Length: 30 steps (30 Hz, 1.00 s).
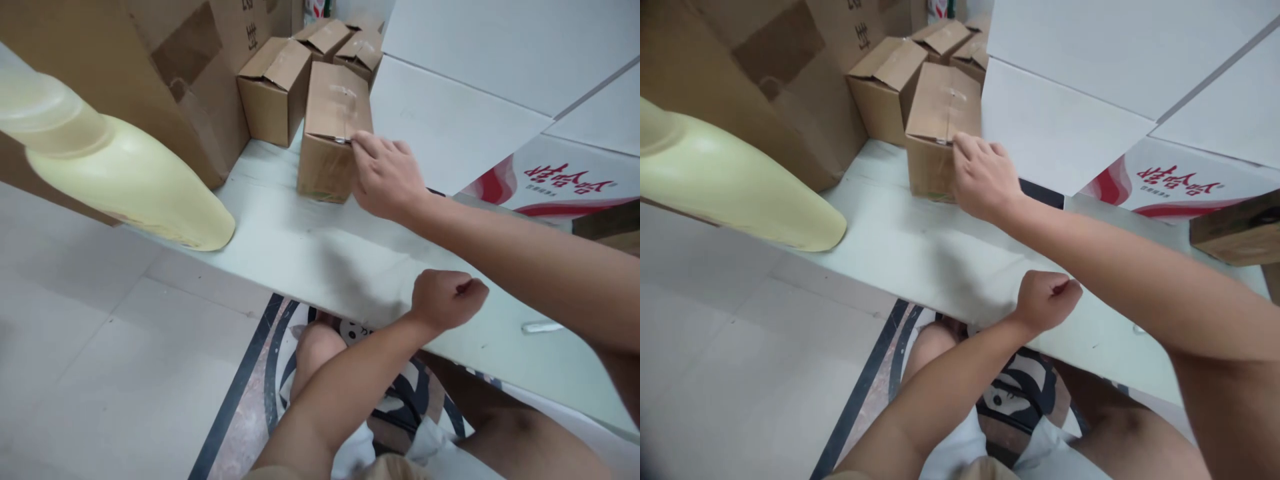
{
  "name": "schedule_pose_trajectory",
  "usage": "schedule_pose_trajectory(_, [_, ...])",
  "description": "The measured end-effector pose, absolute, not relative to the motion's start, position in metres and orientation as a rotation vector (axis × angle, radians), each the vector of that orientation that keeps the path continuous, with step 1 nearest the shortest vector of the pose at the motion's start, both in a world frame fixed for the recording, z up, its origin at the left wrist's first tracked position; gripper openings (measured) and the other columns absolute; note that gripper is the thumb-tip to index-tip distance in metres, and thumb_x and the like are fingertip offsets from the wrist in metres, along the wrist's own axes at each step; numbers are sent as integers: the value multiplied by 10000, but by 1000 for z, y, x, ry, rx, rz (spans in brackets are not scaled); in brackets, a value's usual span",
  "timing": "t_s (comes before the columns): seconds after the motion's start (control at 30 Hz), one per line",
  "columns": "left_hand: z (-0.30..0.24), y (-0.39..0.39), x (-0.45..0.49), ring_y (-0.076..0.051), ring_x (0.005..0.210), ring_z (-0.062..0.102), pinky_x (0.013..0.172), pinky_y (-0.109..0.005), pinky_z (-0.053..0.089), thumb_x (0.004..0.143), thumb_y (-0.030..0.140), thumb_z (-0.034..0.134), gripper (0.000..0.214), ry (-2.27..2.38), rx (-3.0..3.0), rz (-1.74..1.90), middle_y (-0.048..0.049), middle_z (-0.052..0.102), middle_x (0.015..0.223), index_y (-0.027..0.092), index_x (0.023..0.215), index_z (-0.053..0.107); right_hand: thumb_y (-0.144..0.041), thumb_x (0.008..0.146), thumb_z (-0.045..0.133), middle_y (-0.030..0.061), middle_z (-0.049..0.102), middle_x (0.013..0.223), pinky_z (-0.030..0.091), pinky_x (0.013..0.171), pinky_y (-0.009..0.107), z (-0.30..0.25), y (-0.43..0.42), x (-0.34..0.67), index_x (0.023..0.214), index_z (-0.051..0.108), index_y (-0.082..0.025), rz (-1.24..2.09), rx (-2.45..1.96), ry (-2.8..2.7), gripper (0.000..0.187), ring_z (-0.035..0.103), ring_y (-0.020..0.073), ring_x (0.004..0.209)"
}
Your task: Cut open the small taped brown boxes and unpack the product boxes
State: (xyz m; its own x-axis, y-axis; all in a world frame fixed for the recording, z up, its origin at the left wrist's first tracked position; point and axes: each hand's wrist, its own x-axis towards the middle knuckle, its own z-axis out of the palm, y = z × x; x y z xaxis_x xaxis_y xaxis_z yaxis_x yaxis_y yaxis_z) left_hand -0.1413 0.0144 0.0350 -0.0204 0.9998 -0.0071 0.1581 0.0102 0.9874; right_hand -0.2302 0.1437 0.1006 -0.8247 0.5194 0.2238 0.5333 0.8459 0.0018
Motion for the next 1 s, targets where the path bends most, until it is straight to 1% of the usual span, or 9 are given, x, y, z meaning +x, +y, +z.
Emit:
schedule_pose_trajectory(0.17, [34,7,-149,-114,599,204,612,-281,298,926,290,384,458,1537,1592,1189,28,218,553,236,559,117,-348,946,416,145,388,1636,309,1186,628,109,121,-152,1518,415,-212,-10,-968,-2837,588,421,393,1470])
schedule_pose_trajectory(0.27, [33,3,-164,-117,551,228,602,-294,318,945,256,303,421,1652,1691,1480,33,193,522,242,583,90,-451,927,455,107,451,1609,267,1210,630,108,116,-93,1499,456,-296,26,-997,-2853,593,471,375,1442])
schedule_pose_trajectory(0.37, [33,6,-178,-122,520,209,561,-308,266,933,209,352,417,1689,1859,1922,50,142,529,235,604,97,-475,901,507,138,539,1532,304,1195,570,97,108,-24,1438,514,-360,-17,-1016,-2795,550,561,339,1364])
schedule_pose_trajectory(0.47, [35,13,-183,-126,529,264,566,-320,245,870,158,465,397,1573,2040,2366,49,205,544,224,596,186,-455,874,531,169,621,1434,406,1103,531,74,95,48,1356,573,-325,-241,-1057,-2679,500,651,309,1245])
schedule_pose_trajectory(0.6, [37,21,-190,-150,716,456,659,-321,375,844,210,541,246,1531,1943,2674,-1,426,731,214,662,377,-439,851,513,175,639,1386,509,981,471,40,68,125,1221,646,-206,-503,-1270,-2357,457,687,301,1179])
schedule_pose_trajectory(0.7, [36,21,-205,-165,838,499,719,-351,408,879,263,535,135,1604,1764,2702,-28,464,905,211,759,500,-426,845,493,176,687,1200,537,860,468,28,45,161,1145,702,-195,-331,-1833,-2115,432,700,317,1026])
schedule_pose_trajectory(0.83, [25,31,-233,-210,1017,560,871,-448,442,904,365,539,151,1431,1209,2566,-33,547,997,252,969,613,-403,856,472,80,674,758,462,634,395,21,26,192,1268,682,-208,19,-2353,-1839,502,615,263,672])
schedule_pose_trajectory(0.9, [15,44,-248,-211,1109,586,958,-471,455,903,371,509,277,1298,1093,2337,-28,622,1131,264,1118,646,-391,871,468,72,697,776,447,655,370,16,25,201,1339,648,-222,153,-2411,-1760,529,617,250,698])
schedule_pose_trajectory(1.0, [2,64,-265,-226,1236,600,1077,-429,484,869,518,548,452,921,1264,1856,-2,677,1217,254,1221,647,-402,891,464,73,731,880,444,719,357,6,34,205,1419,598,-265,322,-2446,-1664,561,640,253,808])
